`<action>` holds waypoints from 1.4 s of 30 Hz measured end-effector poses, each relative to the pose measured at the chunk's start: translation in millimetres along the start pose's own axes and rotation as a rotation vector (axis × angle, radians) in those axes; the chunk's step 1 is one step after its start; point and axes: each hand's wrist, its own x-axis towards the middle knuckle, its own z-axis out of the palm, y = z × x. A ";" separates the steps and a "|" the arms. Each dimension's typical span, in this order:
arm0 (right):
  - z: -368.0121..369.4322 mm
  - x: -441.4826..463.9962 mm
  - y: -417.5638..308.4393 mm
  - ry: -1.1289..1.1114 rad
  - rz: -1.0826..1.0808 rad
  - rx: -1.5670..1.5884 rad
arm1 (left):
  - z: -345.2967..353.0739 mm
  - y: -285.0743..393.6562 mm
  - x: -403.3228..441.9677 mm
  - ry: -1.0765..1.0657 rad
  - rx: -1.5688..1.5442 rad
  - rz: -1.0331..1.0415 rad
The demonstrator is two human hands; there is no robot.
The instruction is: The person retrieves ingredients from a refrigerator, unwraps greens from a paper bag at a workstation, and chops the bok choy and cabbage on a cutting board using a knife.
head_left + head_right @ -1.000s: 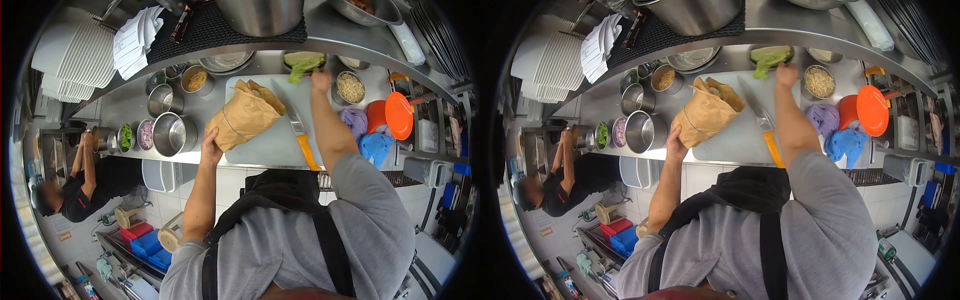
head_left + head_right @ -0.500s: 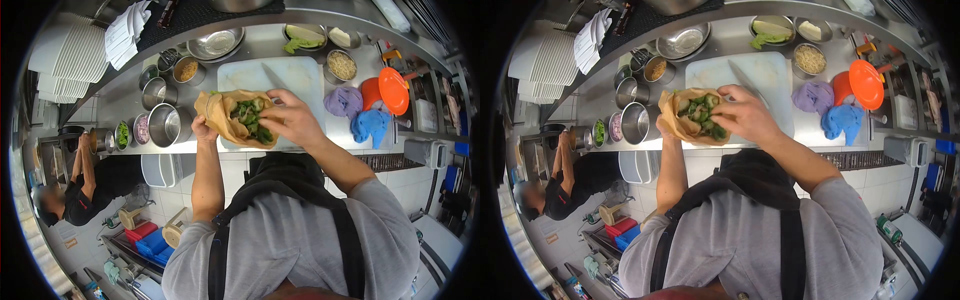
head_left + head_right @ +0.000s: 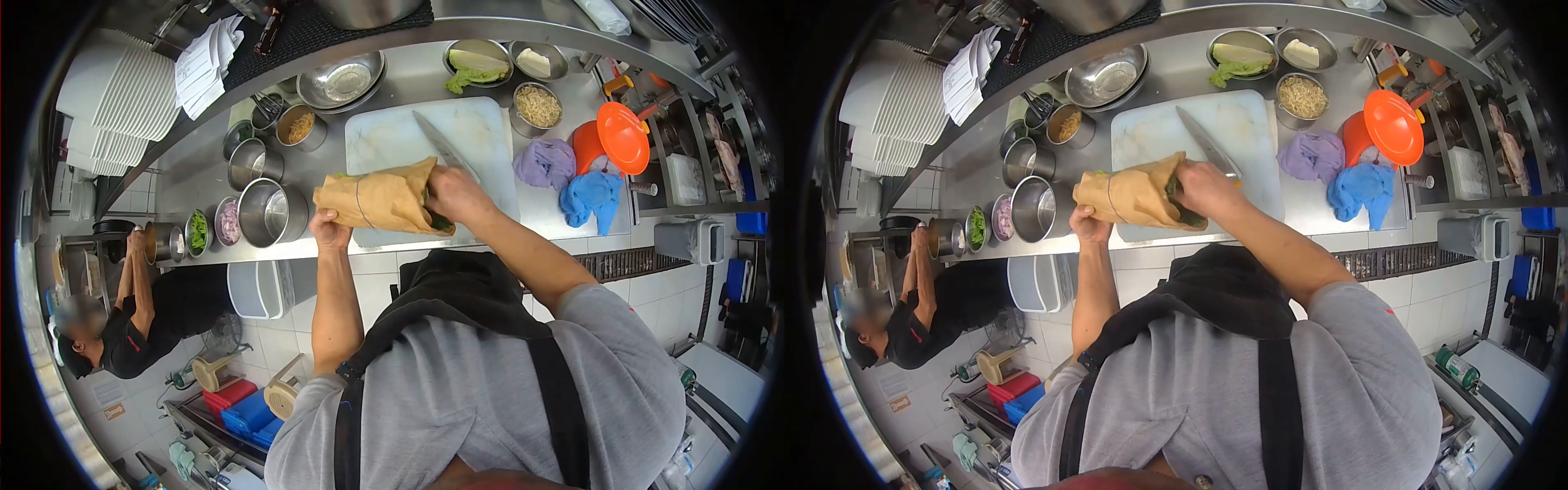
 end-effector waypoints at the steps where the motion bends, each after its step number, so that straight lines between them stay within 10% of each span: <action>1: 7.8 0.2 7.7 -0.070 -0.035 0.045 | -5.1 2.7 -3.0 -0.012 -0.056 0.011; 10: 70.1 8.6 34.9 0.018 -0.055 0.365 | 22.3 30.7 20.4 0.033 0.045 0.063; 16: 26.9 52.3 -5.0 0.160 -0.021 0.101 | 57.1 36.0 36.9 0.508 0.935 0.006; 22: 7.9 87.8 -31.5 -0.122 -0.138 -0.245 | 116.8 38.9 13.1 0.232 0.978 0.153; 24: 12.1 89.5 -39.1 -0.093 -0.135 -0.235 | 112.1 41.4 13.5 0.005 1.581 0.431; 30: 28.7 107.6 -35.4 0.029 -0.180 -0.206 | 148.6 59.5 12.8 -0.148 1.817 0.848; 42: 22.9 89.5 -57.1 -0.048 -0.425 -0.130 | 119.7 21.5 9.0 -0.025 1.711 0.699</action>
